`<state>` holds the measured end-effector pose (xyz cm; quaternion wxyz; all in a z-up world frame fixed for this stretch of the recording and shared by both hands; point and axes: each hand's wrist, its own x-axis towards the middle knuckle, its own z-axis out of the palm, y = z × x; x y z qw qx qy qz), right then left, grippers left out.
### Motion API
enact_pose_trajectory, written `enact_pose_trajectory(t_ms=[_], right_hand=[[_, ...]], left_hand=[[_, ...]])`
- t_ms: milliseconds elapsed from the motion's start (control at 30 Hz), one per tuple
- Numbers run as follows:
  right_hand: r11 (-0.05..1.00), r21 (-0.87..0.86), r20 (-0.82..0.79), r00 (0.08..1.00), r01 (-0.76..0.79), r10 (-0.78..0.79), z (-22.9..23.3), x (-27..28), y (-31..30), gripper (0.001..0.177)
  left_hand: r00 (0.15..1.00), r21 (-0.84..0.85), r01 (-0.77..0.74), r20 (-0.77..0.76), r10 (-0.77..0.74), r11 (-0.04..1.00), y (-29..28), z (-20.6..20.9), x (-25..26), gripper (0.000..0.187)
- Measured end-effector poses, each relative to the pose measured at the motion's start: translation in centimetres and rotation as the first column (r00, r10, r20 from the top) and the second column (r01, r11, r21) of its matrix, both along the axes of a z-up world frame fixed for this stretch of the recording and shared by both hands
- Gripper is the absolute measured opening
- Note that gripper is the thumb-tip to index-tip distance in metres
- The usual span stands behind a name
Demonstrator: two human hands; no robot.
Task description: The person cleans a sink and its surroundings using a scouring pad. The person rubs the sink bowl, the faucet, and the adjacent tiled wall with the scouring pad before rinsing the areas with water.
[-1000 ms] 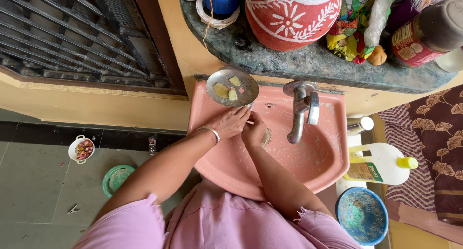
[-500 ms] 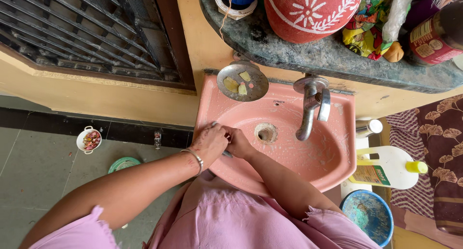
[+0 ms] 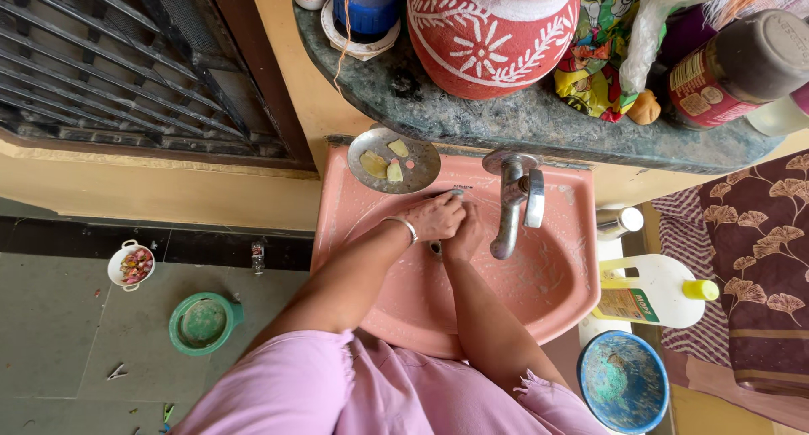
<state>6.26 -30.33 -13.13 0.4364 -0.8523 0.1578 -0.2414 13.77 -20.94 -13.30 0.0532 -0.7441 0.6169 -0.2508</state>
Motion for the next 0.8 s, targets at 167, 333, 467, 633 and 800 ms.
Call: enact_pose_trajectory(t_ms=[167, 333, 467, 633, 800], right_hand=[[0.954, 0.194, -0.005, 0.973, 0.228, -0.232, -3.1, 0.9, -0.7, 0.007], [0.998, 0.064, -0.007, 1.0, -0.007, 0.007, -3.1, 0.9, 2.9, 0.02], [0.889, 0.222, -0.08, 0.901, -0.401, 0.426, -1.4, -0.3, 6.6, 0.027], [0.409, 0.58, -0.035, 0.48, -0.704, 0.876, 0.7, -3.1, 8.8, 0.026], [0.484, 0.494, -0.052, 0.532, -0.722, 0.845, 0.8, -3.7, 9.9, 0.02]], left_hand=[[0.992, -0.064, 0.119, -0.03, -0.121, 0.991, -0.8, -1.4, 1.2, 0.015], [0.984, -0.195, 0.047, -0.16, -0.079, 0.98, 7.0, -1.2, 1.4, 0.016], [0.926, 0.103, -0.195, -0.308, 0.217, 0.975, 12.4, 2.3, -2.3, 0.015], [0.81, 0.429, -0.315, -0.345, 0.475, 0.847, 19.4, 10.3, -10.9, 0.016], [0.668, 0.275, -0.484, -0.497, 0.554, 0.83, 19.2, 13.0, -12.1, 0.017]])
